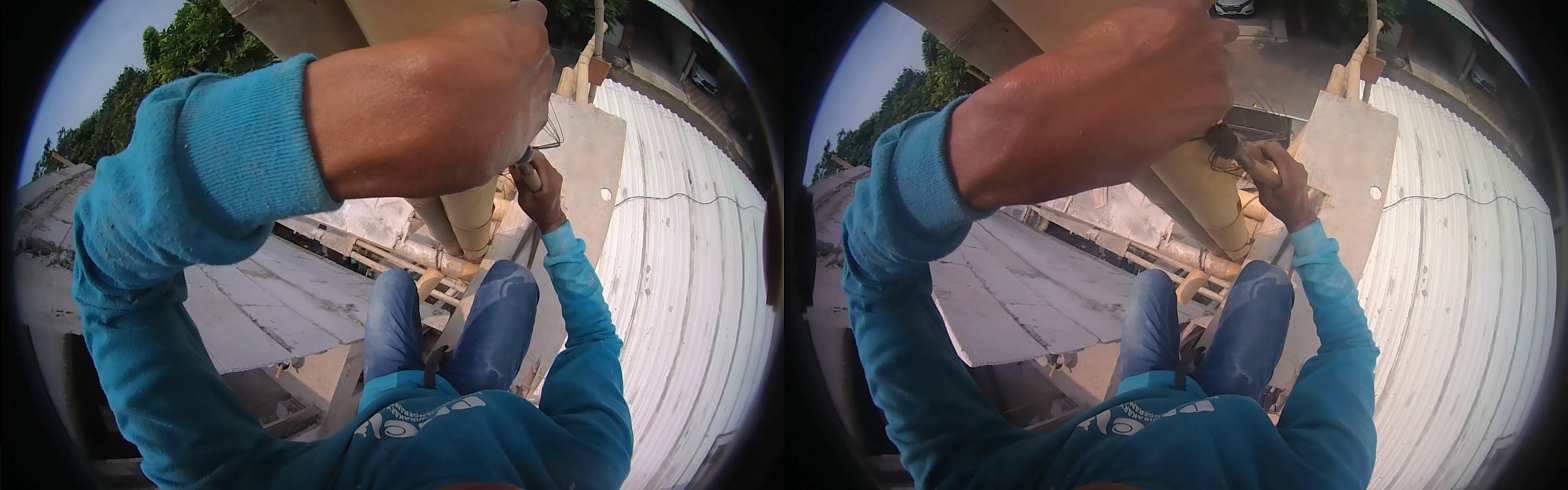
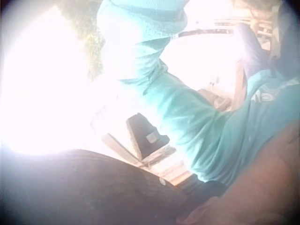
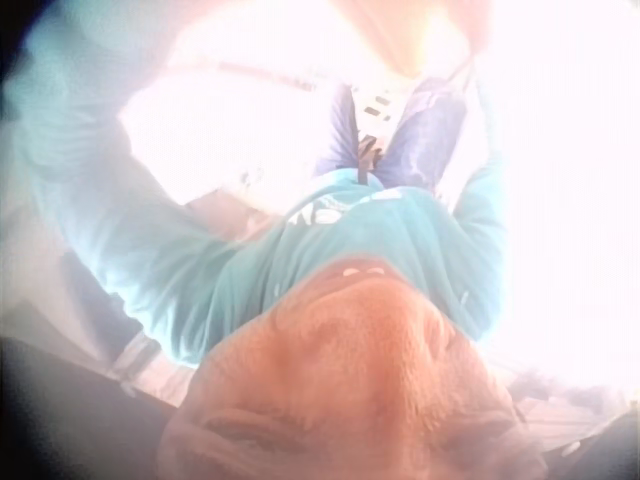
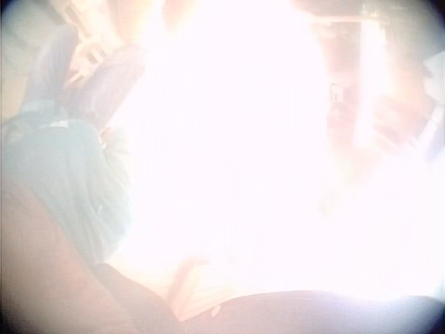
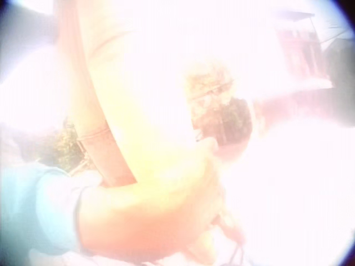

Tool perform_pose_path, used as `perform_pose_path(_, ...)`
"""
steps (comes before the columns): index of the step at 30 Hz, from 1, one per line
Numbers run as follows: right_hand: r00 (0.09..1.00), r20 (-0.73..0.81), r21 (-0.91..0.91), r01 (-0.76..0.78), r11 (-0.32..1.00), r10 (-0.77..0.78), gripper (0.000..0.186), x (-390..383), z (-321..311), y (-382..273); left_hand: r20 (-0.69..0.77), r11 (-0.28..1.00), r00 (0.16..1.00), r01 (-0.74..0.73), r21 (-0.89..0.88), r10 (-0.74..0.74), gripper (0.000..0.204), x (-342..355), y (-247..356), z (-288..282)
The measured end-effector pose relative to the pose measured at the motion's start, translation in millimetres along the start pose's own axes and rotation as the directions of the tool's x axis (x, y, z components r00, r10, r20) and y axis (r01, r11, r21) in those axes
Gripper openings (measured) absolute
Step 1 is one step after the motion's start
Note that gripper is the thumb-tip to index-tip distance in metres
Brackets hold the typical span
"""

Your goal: The person secures two vertical bamboo poles to a rooftop structure using a wire and a hammer. They wrap the wire around the poles, tighten it by hand, and then use the hammer to drive the wire ends into the bamboo to lock the connection in place.

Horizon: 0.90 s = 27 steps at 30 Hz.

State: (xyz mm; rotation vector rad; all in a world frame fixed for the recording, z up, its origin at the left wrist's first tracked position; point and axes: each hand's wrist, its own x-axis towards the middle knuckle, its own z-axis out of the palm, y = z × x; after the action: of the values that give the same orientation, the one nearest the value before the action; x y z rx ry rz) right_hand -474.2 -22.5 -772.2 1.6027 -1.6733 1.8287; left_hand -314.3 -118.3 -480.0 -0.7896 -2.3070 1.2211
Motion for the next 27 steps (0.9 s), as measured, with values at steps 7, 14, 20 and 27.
perform_pose_path(7,0.991,0.103,-0.128,-0.073,0.989,0.086,0.032,-9.1,-56.2,-43.9,-0.011,0.983,0.992,-0.125,0.137,0.128,0.028,4.6,-5.5,-8.8)
perform_pose_path(14,0.737,0.447,-0.232,-0.451,0.862,0.506,0.034,0.9,-126.8,-123.0,0.460,0.997,0.887,0.007,-0.073,0.027,0.065,36.8,-0.5,-0.6)
perform_pose_path(20,0.293,0.835,0.051,-0.884,0.465,0.466,0.053,25.1,-151.3,-157.0,0.571,0.995,0.821,0.049,-0.090,0.011,0.057,45.1,0.7,-13.5)
perform_pose_path(27,0.302,0.714,-0.232,-0.749,0.621,0.632,0.066,53.3,-163.0,-187.8,0.565,0.999,0.825,-0.034,0.017,0.018,0.055,50.9,9.6,-0.9)
